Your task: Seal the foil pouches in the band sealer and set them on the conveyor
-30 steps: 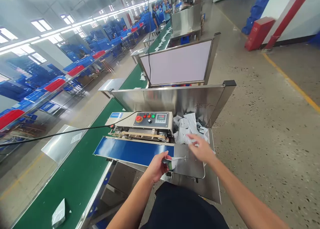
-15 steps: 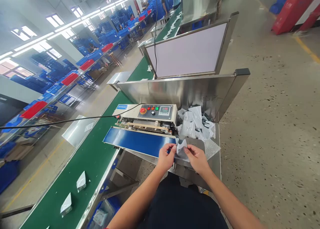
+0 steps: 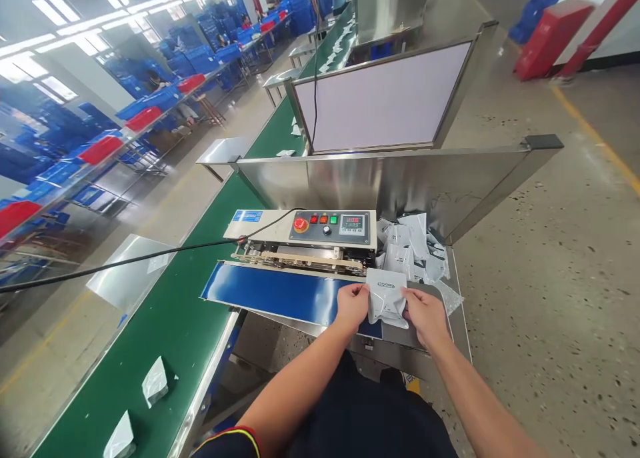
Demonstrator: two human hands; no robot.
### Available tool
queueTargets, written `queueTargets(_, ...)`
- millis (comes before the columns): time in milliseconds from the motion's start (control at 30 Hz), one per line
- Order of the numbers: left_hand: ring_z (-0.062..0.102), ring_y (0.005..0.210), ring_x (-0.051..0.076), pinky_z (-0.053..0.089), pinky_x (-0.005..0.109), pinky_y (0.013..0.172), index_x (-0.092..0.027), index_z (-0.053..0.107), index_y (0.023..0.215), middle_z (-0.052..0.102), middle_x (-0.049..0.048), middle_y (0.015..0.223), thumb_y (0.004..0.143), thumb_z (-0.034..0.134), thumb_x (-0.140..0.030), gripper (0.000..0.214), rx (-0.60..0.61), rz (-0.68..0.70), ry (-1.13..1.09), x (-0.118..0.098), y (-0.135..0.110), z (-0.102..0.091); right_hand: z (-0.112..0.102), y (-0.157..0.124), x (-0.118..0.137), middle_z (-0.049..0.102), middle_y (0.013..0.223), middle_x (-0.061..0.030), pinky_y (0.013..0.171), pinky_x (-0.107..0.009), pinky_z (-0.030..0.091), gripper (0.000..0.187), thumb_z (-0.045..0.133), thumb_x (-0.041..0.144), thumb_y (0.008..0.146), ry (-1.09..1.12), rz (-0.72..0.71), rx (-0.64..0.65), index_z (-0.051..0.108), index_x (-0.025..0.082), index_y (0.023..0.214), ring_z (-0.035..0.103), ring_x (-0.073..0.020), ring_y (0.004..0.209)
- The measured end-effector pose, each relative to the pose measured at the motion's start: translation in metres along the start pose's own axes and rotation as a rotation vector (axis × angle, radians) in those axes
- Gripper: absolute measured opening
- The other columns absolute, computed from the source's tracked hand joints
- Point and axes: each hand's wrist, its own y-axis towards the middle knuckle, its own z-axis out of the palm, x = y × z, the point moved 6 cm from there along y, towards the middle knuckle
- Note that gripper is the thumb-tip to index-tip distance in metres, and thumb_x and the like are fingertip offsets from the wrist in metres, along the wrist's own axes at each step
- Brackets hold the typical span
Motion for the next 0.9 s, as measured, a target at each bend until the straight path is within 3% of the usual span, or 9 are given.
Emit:
queueTargets(133, 0.065, 0.077, 0.022, 0.052, 0.030, 0.076, -0.016, 0.083, 0.077, 0.075, 0.0052, 0.074, 0.091, 0.078, -0.039, 0.028, 0.058, -0.011, 0.007, 0.000, 0.017, -0.014, 0.021, -0.002, 0.004, 0.072, 0.068, -0.0072, 0.052, -0.038, 0.065, 0.049, 0.098, 0.054, 0.067, 0.017, 0.089, -0.040, 0.079, 0.018, 0.095, 0.075, -0.0299, 0.063)
queueTargets(367, 0.069, 0.083, 0.024, 0.054, 0.031, 0.080, -0.014, 0.085, 0.085, 0.080, 0.0065, 0.082, 0.095, 0.075, -0.040, 0.030, 0.089, 0.026, -0.071, 0.001, 0.032, -0.072, 0.081, -0.019, 0.017, 0.080, 0.087, -0.0148, 0.070, -0.044, 0.075, 0.036, 0.095, 0.045, 0.070, 0.017, 0.145, 0.018, 0.075, 0.020, 0.087, 0.083, -0.0355, 0.084)
queueTargets(433, 0.071, 0.086, 0.024, 0.055, 0.031, 0.082, -0.015, 0.086, 0.090, 0.081, 0.0069, 0.086, 0.095, 0.076, -0.041, 0.028, 0.078, 0.030, -0.136, 0.005, 0.032, -0.092, 0.087, -0.027, 0.020, 0.082, 0.097, -0.0167, 0.076, -0.044, 0.076, 0.036, 0.095, 0.046, 0.071, -0.020, 0.126, 0.024, 0.077, 0.021, 0.090, 0.084, -0.0365, 0.092)
queueTargets(533, 0.073, 0.088, 0.022, 0.058, 0.031, 0.083, -0.014, 0.086, 0.107, 0.082, 0.0095, 0.092, 0.092, 0.084, -0.039, 0.029, -0.034, -0.003, -0.282, 0.024, 0.024, -0.134, 0.082, -0.045, 0.018, 0.082, 0.112, -0.0200, 0.085, -0.047, 0.076, 0.039, 0.093, 0.053, 0.072, -0.119, 0.091, 0.074, 0.080, 0.023, 0.094, 0.083, -0.0408, 0.104)
queueTargets(667, 0.074, 0.081, 0.019, 0.059, 0.029, 0.076, -0.010, 0.082, 0.120, 0.081, 0.0117, 0.093, 0.092, 0.088, -0.040, 0.042, -0.324, -0.067, -0.459, 0.076, -0.007, -0.217, 0.066, -0.069, 0.000, 0.081, 0.121, -0.0204, 0.091, -0.048, 0.074, 0.043, 0.090, 0.066, 0.071, -0.258, 0.130, 0.171, 0.081, 0.030, 0.093, 0.081, -0.0434, 0.110)
queueTargets(800, 0.077, 0.081, 0.019, 0.061, 0.029, 0.075, -0.011, 0.082, 0.121, 0.082, 0.0133, 0.100, 0.102, 0.075, -0.039, 0.034, -0.812, -0.229, -0.354, 0.142, -0.064, -0.336, 0.063, -0.079, -0.019, 0.081, 0.126, -0.0174, 0.078, -0.036, 0.072, 0.049, 0.094, 0.072, 0.064, -0.371, 0.148, 0.199, 0.082, 0.033, 0.091, 0.082, -0.0398, 0.109)
queueTargets(900, 0.080, 0.099, 0.022, 0.063, 0.033, 0.093, -0.012, 0.078, 0.131, 0.083, 0.0151, 0.115, 0.106, 0.066, -0.028, 0.032, -1.078, -0.390, -0.165, 0.182, -0.105, -0.431, 0.083, -0.089, -0.026, 0.082, 0.125, -0.0134, 0.066, -0.034, 0.072, 0.056, 0.096, 0.071, 0.058, -0.482, 0.150, 0.249, 0.083, 0.031, 0.095, 0.083, -0.0398, 0.106)
